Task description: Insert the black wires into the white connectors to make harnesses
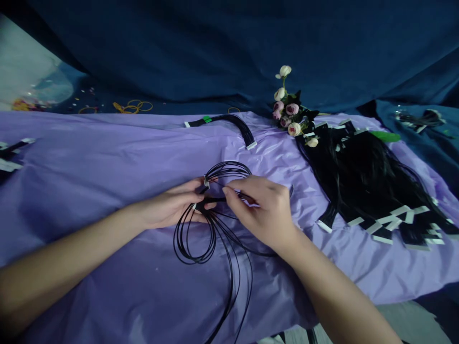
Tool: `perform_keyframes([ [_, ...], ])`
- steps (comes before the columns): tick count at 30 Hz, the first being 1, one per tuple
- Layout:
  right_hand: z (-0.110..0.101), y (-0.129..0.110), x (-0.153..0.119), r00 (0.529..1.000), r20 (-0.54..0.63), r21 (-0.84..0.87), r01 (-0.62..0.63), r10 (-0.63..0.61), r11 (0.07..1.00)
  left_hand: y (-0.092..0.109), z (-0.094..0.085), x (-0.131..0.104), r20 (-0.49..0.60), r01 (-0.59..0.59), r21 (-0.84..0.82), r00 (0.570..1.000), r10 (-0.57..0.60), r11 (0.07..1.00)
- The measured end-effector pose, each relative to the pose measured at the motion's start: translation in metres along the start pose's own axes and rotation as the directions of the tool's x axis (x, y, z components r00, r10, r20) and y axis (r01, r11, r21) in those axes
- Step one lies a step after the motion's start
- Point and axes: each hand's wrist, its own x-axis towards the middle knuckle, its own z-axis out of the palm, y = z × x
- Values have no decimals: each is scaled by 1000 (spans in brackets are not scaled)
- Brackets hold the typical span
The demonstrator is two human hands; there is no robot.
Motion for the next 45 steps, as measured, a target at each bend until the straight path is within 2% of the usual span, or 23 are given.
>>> perform_keyframes([
  [3, 6, 1, 0, 992, 62, -92, 112, -107, 989, 0, 0, 0, 36, -19, 31, 999, 18, 999],
  [10, 11, 6, 2, 992, 93, -66, 90, -83, 994, -4, -2, 0, 105, -43, 49, 994, 37, 998],
  [25, 11, 5, 3, 993, 32, -102, 117, -115, 988, -4, -2, 0, 90, -35, 9, 995, 34, 999],
  [32, 13, 7, 0, 986, 54, -155, 163, -156, 975, -5, -2, 0, 101, -46, 24, 994, 44, 999],
  [36, 14, 6, -3, 966, 89, -301, 258, -242, 918, -4, -1, 0, 61, -31, 34, 998, 29, 999],
  [40, 14, 1, -3, 916, 197, -494, 400, -349, 772, -3, 1, -1, 40, -9, 54, 999, 7, 999],
  [42, 16, -3, -3, 915, 244, -550, 404, -323, 731, -3, 1, -1, 35, -7, 54, 999, 5, 999],
  [45, 19, -7, -4, 930, 257, -587, 367, -265, 721, -4, 2, 0, 19, -8, 56, 1000, 7, 998],
])
